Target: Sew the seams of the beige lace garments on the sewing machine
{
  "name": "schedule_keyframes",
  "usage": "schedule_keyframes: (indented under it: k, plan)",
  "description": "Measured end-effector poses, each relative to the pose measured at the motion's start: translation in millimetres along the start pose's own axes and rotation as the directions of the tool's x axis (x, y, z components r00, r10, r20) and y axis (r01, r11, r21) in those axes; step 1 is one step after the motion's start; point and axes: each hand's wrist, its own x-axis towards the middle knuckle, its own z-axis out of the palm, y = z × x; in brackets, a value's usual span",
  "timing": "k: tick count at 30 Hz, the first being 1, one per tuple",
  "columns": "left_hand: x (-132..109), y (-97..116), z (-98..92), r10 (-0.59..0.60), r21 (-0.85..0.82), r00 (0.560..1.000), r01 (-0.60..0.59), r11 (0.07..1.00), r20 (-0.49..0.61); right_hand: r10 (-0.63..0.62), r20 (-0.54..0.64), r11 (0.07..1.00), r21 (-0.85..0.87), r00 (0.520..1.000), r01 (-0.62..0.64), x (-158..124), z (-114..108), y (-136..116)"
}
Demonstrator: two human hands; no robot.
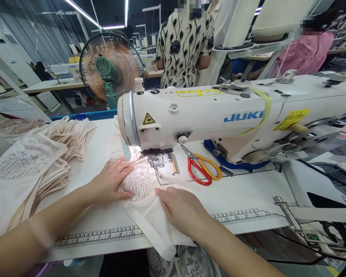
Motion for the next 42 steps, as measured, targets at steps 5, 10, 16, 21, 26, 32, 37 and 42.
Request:
schedule_keyframes:
  k: [5, 10, 16, 21, 26, 32, 37, 42]
  plan:
    - [6.8, -6.7, 0.2, -0.074, 0.034, 0.99, 0.07, 0.997, 0.117, 0.01, 0.006, 0.998, -0.06, 1.0, -0.009, 9.4, -1.1, -4.5]
    - [24.6, -28.8, -1.2, -0.022, 0.04, 0.996, 0.018, 0.999, 0.084, 0.04, 0.02, 0.996, -0.075, 0.999, -0.039, 21.0, -5.6, -6.9]
    - [47.8, -61.3, 0.5, 0.126, 0.04, 0.991, -0.124, 0.991, -0.035, 0.044, 0.014, 0.993, -0.108, 0.999, -0.042, 35.5, -8.6, -5.8]
    - [61.7, -71.7, -3.2, 0.142, 0.034, 0.984, -0.139, 0.99, -0.104, 0.071, 0.038, 0.985, -0.162, 0.997, -0.064, 44.1, -11.9, -8.5]
    - [69.9, -75.7, -7.6, 0.003, 0.09, 0.988, 0.01, 0.996, -0.152, 0.115, 0.054, 0.98, -0.167, 0.992, -0.105, 49.3, -13.4, -12.6]
    - [49.3, -49.5, -9.7, -0.17, 0.183, 0.929, 0.24, 0.953, -0.33, 0.139, 0.045, 0.977, -0.171, 0.989, -0.129, 49.6, -12.0, -15.2]
    - [0.7, 16.9, 3.5, -0.105, 0.133, 0.981, 0.127, 0.983, -0.163, 0.129, 0.03, 0.98, -0.16, 0.991, -0.123, 50.0, -10.4, -15.0]
    - [-17.2, 48.2, 20.8, -0.093, 0.198, 0.996, 0.091, 0.976, 0.0, 0.135, 0.007, 0.978, -0.159, 0.991, -0.132, 50.1, -7.3, -14.0]
